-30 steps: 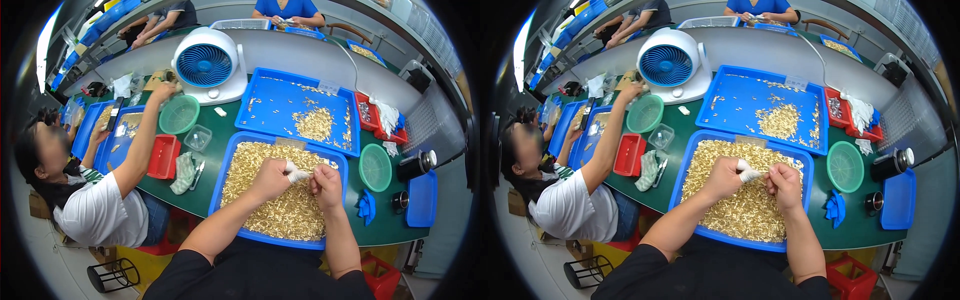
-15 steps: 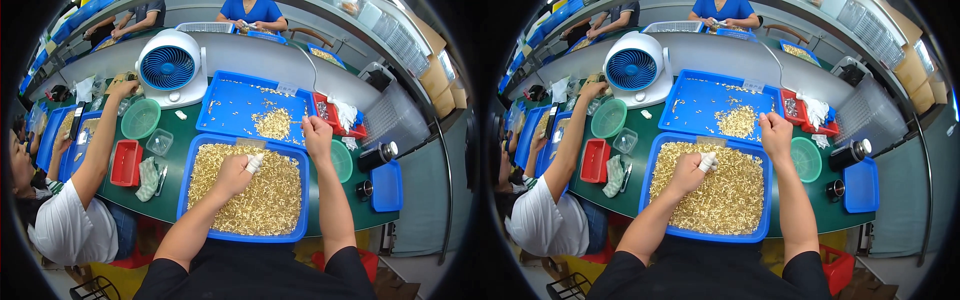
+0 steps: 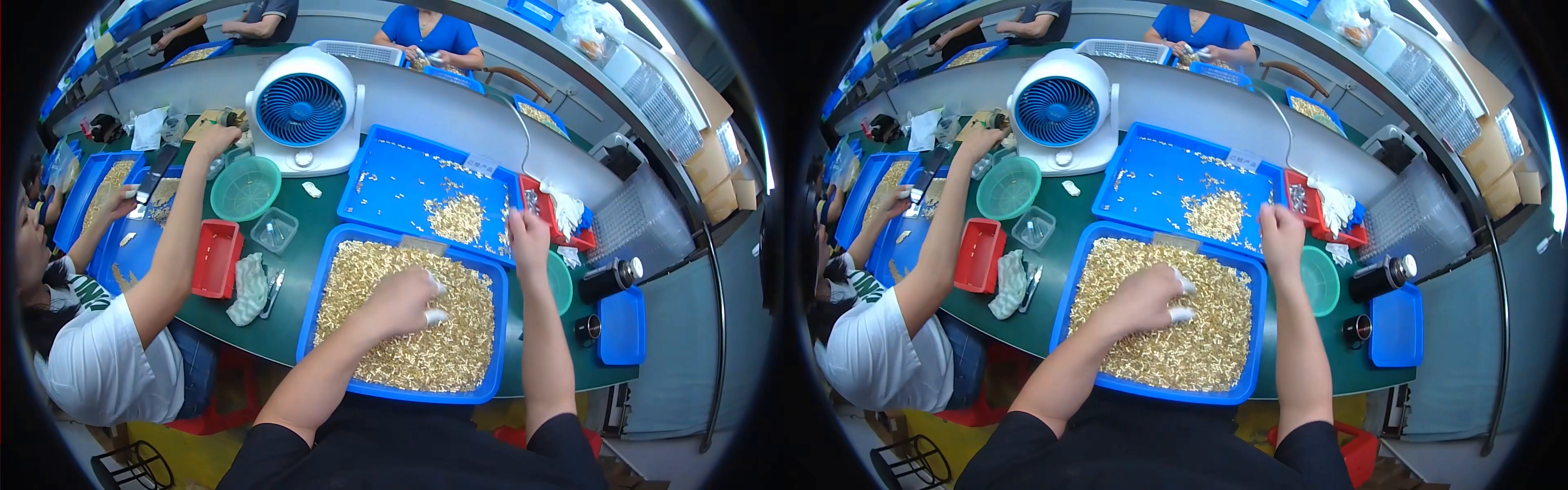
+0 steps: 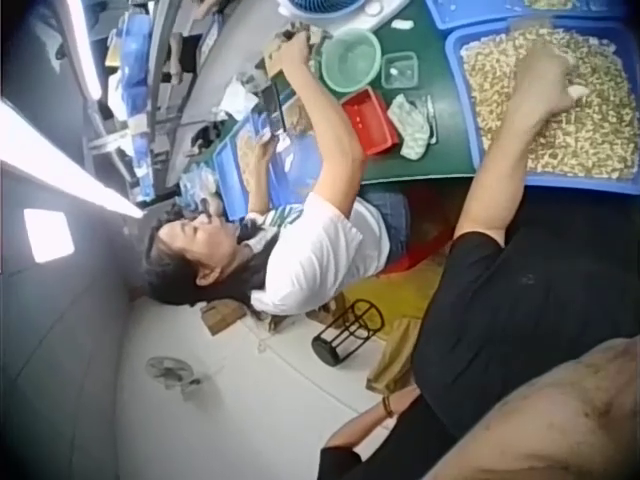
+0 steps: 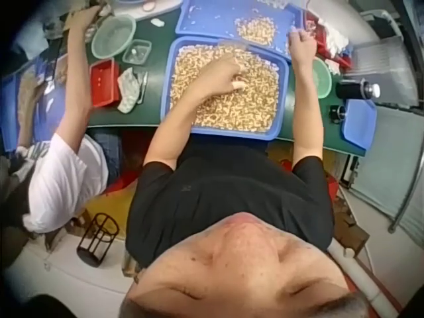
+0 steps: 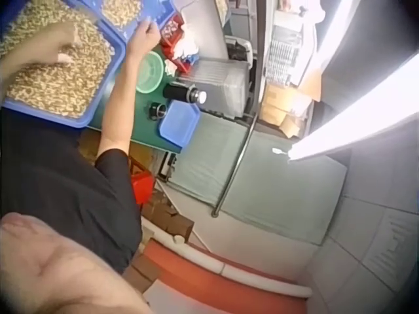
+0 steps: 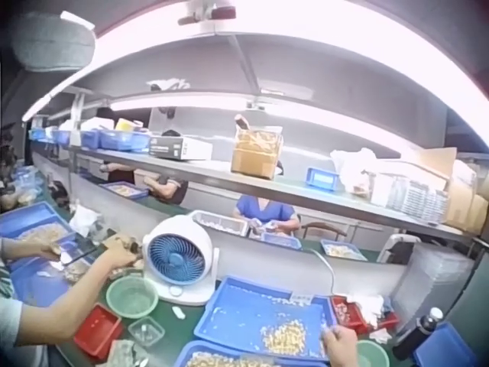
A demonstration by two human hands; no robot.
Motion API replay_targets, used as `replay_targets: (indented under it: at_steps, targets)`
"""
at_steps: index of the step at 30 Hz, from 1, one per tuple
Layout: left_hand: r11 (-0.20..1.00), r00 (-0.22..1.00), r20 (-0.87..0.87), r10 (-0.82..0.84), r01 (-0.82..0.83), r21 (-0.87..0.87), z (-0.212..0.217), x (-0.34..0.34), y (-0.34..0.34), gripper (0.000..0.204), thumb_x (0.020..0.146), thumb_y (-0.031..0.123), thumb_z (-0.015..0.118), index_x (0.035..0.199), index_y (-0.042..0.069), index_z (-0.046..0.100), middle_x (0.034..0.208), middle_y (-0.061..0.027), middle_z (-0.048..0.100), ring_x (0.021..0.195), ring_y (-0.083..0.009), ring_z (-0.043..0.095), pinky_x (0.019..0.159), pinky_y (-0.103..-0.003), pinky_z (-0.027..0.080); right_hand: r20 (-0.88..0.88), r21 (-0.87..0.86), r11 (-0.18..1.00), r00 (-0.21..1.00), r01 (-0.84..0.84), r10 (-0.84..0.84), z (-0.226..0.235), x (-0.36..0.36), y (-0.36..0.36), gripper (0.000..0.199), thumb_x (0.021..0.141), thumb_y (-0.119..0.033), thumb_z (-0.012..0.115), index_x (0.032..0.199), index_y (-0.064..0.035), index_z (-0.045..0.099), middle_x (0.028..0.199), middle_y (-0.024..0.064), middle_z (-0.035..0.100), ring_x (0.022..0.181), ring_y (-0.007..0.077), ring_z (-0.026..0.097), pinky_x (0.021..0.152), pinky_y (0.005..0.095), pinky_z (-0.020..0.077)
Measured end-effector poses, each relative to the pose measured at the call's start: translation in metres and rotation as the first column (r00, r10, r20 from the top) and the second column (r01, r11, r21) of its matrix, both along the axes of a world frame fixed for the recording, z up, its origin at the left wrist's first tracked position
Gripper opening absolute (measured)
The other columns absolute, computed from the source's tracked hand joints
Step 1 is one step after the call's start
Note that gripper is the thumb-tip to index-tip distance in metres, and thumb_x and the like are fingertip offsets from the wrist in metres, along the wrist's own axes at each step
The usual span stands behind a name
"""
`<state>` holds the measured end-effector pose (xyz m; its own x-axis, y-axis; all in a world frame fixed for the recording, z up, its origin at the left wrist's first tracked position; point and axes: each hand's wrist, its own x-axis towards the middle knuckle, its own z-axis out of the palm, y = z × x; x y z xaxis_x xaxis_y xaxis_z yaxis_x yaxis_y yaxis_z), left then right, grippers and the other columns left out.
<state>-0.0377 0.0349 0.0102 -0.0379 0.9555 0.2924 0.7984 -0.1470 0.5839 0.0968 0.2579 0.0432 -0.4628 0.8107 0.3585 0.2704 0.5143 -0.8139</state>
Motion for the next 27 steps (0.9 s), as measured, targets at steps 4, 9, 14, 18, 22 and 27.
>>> replay_targets:
  at_steps: [4,9,14,18,22,27]
  targets:
    - [0.977,0.973,-0.124,-0.197,0.184,-0.107,-0.013,0.016,-0.006,0.026,0.072,0.019,0.074,0.093,0.007,0.065,0.087,-0.011,0.06,0.095,-0.0299,0.057,0.079,-0.042,0.048,-0.312,-0.589,0.775,0.949,-0.228,0.042,-0.03,0.029,-0.064,0.021,0.093,-0.019,0.056,0.076,-0.0063,0.055,0.06,-0.0022,0.047,0.048,0.0057,0.04,0.043,0.0206,0.0298]
    - [0.939,0.989,0.026,-0.147,0.148,-0.31,-0.031,0.025,0.007,0.016,0.07,0.015,0.072,0.083,0.007,0.065,0.084,-0.0113,0.06,0.091,-0.0301,0.059,0.076,-0.041,0.049,-0.531,-0.72,0.571,0.843,-0.395,-0.087,-0.048,0.049,-0.11,0.013,0.09,-0.015,0.059,0.084,-0.0038,0.057,0.066,0.0016,0.054,0.051,0.0086,0.045,0.045,0.0205,0.0338]
    - [0.963,0.99,0.053,-0.13,0.138,-0.232,-0.007,0.016,0.006,0.009,0.076,0.014,0.07,0.08,0.006,0.068,0.08,-0.012,0.061,0.084,-0.0297,0.06,0.073,-0.041,0.048,-0.602,-0.689,0.58,0.788,-0.434,-0.126,-0.064,0.051,-0.117,0.011,0.09,-0.013,0.058,0.086,-0.0038,0.056,0.066,0.0019,0.054,0.051,0.0085,0.045,0.046,0.0202,0.034]
    - [1.0,0.984,0.18,-0.015,0.019,-0.022,-0.009,0.008,0.007,0.015,0.079,0.018,0.072,0.083,0.005,0.068,0.078,-0.0122,0.063,0.075,-0.0282,0.061,0.068,-0.037,0.048,-0.6,-0.642,0.632,0.798,-0.435,-0.06,-0.067,0.047,-0.12,0.011,0.09,-0.014,0.059,0.084,-0.0043,0.056,0.065,0.0014,0.054,0.051,0.0075,0.044,0.046,0.0197,0.0337]
    - [0.985,0.77,0.621,0.147,-0.054,-0.167,0.008,0.006,0.006,0.011,0.084,0.012,0.069,0.088,0.003,0.067,0.084,-0.0073,0.068,0.072,-0.0105,0.061,0.066,-0.026,0.048,-0.53,-0.635,0.684,0.847,-0.359,-0.048,-0.06,0.046,-0.128,0.014,0.09,-0.015,0.06,0.082,-0.0049,0.057,0.065,0.0004,0.055,0.051,0.0061,0.045,0.047,0.0186,0.034]
    - [0.998,0.408,0.911,0.06,-0.022,-0.056,-0.008,0.013,0.014,0.008,0.087,0.003,0.064,0.094,-0.001,0.064,0.086,-0.0051,0.067,0.078,-0.0109,0.062,0.071,-0.025,0.051,-0.482,-0.602,0.724,0.876,-0.337,0.007,-0.056,0.048,-0.132,0.016,0.089,-0.016,0.06,0.078,-0.0046,0.057,0.063,-0.0004,0.054,0.052,0.005,0.046,0.049,0.0185,0.0358]
